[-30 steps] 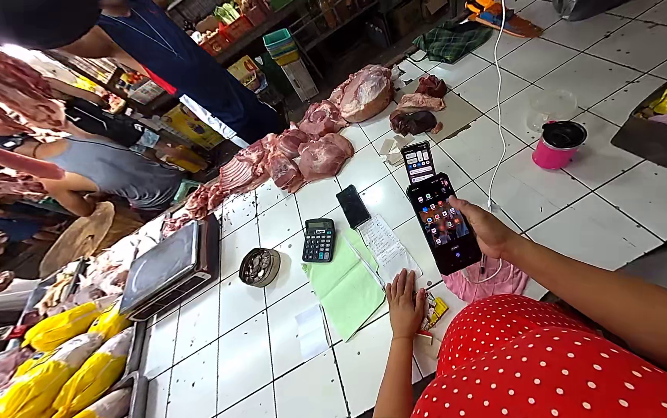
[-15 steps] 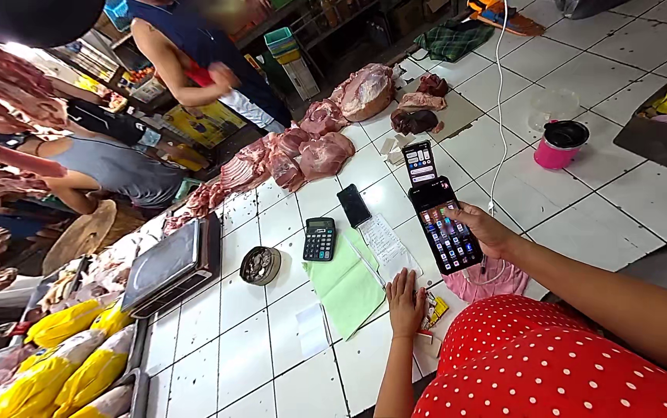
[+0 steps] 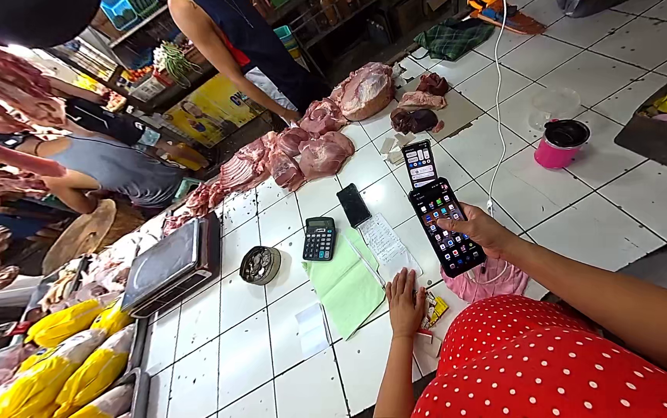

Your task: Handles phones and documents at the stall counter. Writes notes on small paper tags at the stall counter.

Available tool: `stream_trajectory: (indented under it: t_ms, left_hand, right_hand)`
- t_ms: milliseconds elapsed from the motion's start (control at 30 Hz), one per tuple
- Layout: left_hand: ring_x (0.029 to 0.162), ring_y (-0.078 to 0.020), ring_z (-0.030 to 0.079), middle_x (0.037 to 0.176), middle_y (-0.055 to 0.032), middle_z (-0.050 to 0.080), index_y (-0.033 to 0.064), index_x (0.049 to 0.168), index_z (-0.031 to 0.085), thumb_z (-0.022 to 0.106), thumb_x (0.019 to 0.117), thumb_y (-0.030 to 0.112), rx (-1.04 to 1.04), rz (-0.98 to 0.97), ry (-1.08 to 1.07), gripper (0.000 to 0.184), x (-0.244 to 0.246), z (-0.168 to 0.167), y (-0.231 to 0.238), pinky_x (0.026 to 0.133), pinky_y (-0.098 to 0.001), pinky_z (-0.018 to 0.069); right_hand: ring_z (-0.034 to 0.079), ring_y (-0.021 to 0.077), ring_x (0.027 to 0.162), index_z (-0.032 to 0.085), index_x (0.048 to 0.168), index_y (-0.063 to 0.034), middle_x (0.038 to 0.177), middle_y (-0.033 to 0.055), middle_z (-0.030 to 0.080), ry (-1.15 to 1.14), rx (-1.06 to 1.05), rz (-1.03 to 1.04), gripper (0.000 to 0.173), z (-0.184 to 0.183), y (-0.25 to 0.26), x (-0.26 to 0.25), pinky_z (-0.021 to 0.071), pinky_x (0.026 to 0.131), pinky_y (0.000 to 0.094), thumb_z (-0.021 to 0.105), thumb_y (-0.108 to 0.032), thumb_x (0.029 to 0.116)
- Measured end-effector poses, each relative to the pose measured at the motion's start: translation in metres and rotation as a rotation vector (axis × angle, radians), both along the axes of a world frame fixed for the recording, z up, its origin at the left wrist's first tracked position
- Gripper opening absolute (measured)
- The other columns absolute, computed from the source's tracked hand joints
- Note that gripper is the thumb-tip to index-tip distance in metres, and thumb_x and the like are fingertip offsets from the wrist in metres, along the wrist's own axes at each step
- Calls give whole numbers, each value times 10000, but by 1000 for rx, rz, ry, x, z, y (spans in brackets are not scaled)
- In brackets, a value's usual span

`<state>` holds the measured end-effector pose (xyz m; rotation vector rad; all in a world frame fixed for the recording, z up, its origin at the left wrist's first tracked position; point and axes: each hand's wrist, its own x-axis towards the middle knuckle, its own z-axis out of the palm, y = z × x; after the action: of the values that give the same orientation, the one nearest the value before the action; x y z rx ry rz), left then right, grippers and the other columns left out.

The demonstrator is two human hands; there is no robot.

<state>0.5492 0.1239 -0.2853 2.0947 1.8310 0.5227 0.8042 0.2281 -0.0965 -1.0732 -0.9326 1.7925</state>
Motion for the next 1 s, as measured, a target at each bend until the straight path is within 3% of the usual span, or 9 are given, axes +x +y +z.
stream_trajectory:
  t_ms: [67,133,200,267,367,533,700,867,1000]
  left_hand:
    - [1431,-386,467,1520,-152,533,97,1430,609,453,1023,399,9,1,6,531,0,-1,-1,1205,-633,224]
    - [1438,-382,459,1532,-158,518,105,1439,602,448,1027,404,-2,1,5,532,2,-1,-1,1213,-619,218]
    - [1440,-399,448,1538,-183,502,118,1431,613,451,1028,408,4,15,-5,522,2,-1,-1,1220,-611,214]
    - [1413,-418,473,1498,-193,540,129,1409,637,456,1024,399,30,21,-3,504,3,-2,-2,1212,-621,228]
    - [1389,-403,499,1445,-163,593,145,1414,635,451,1031,390,11,-11,23,491,5,1,-2,1200,-649,227]
    - [1370,-417,515,1416,-175,611,129,1377,664,495,1027,365,-55,-44,1,455,25,16,-3,1185,-677,227]
    - [1400,-382,489,1443,-167,591,109,1370,662,496,1044,347,-176,-42,-6,436,44,32,3,1214,-575,272]
    - [1356,-372,519,1408,-183,606,79,1316,691,512,1033,282,-249,-45,-6,392,45,46,13,1180,-517,335]
    - [1383,-387,493,1512,-202,515,125,1362,668,520,1027,267,-312,-27,3,393,45,51,18,1163,-523,351]
  right_hand:
    - [726,128,897,530,1329,-5,1036,97,718,25,-19,-2,328,-1,-1,1,610,830,282,611,-103,1027]
    - [730,168,941,512,1353,-58,1064,102,719,139,-84,18,325,-3,-2,4,616,850,338,413,-257,1115]
    - [708,204,1058,499,1400,-110,1175,107,704,281,-141,94,532,-7,2,7,594,925,401,178,-434,1126]
    - [670,220,1156,470,1438,-124,1271,110,670,371,-179,177,627,-12,6,10,557,988,428,49,-453,1109]
    - [680,237,1161,462,1441,-114,1276,117,676,396,-267,221,572,-22,6,9,568,985,432,72,-391,1128]
    - [677,259,1180,351,1521,-193,1322,109,655,367,-312,322,493,-34,3,-6,580,975,451,125,-397,1134]
    - [700,235,1118,466,1429,-139,1242,103,689,347,-381,376,553,-37,3,-16,594,937,426,103,-428,1128]
    - [706,270,1100,419,1451,-228,1278,101,672,354,-349,515,584,-34,5,-14,623,822,426,70,-529,1093]
    - [711,267,1102,381,1468,-255,1296,92,669,300,-248,560,551,-31,7,-8,634,775,398,82,-524,1091]
